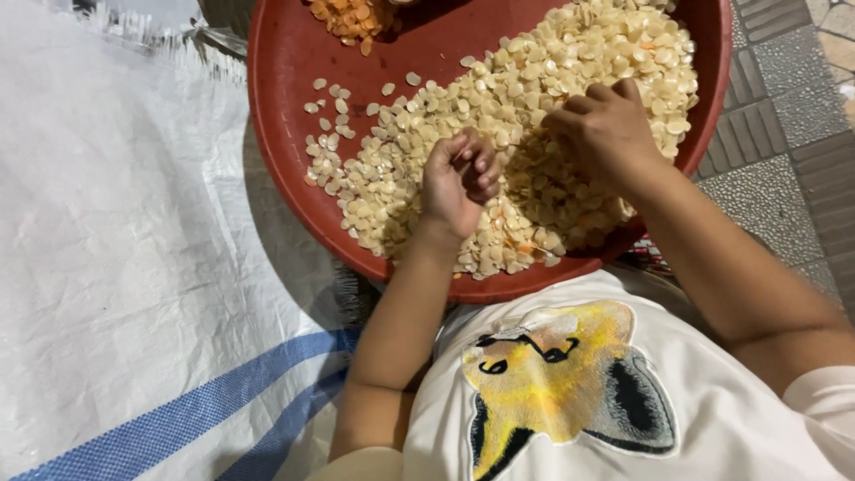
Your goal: Sorting crackers by hand to remove discolored or specific pieces from a large batch
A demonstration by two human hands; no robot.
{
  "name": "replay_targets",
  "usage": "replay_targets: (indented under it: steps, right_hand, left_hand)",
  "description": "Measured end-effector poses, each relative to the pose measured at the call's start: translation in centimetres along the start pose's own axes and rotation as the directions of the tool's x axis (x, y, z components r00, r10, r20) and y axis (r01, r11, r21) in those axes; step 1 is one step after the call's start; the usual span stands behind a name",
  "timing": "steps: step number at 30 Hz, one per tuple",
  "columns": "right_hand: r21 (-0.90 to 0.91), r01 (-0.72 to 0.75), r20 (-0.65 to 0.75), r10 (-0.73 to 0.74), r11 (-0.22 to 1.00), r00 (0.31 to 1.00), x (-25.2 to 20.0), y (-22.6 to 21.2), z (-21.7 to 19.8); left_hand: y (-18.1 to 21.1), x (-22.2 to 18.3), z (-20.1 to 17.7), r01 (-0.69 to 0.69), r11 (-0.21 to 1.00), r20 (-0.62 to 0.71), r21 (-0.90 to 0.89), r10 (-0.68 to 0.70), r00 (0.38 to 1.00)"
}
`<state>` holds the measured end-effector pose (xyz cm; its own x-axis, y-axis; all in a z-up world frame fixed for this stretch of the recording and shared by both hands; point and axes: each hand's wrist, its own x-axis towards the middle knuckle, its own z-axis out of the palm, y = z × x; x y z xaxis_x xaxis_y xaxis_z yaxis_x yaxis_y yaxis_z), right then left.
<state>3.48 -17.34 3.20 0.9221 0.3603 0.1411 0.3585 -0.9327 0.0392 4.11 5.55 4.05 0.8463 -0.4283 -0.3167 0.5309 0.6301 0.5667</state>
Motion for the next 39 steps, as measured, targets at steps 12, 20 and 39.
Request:
replay_targets:
  steps: [12,20,39]
  right_hand:
    - [0.452,-0.012,-0.117,0.072,0.892,0.991,0.1,-0.5,-1.0]
    - [0.37,0.072,-0.082,-0.044,0.926,0.996,-0.7,0.9,-4.8]
    - [0.464,-0.095,0.058,0.076,0.881,0.995,-2.1,-0.6,-1.3]
  left_hand:
    - [-2.0,0.2,-2.3,0.096,0.937,0.004,-0.336,-0.1,0.995]
    - [-3.2,0.4,-1.1,0.187,0.858,0.032,-0.478,-0.196,0.98]
    - [-5.9,2.1,-5.4,0.227,0.892,0.225,-0.391,-0.147,0.963]
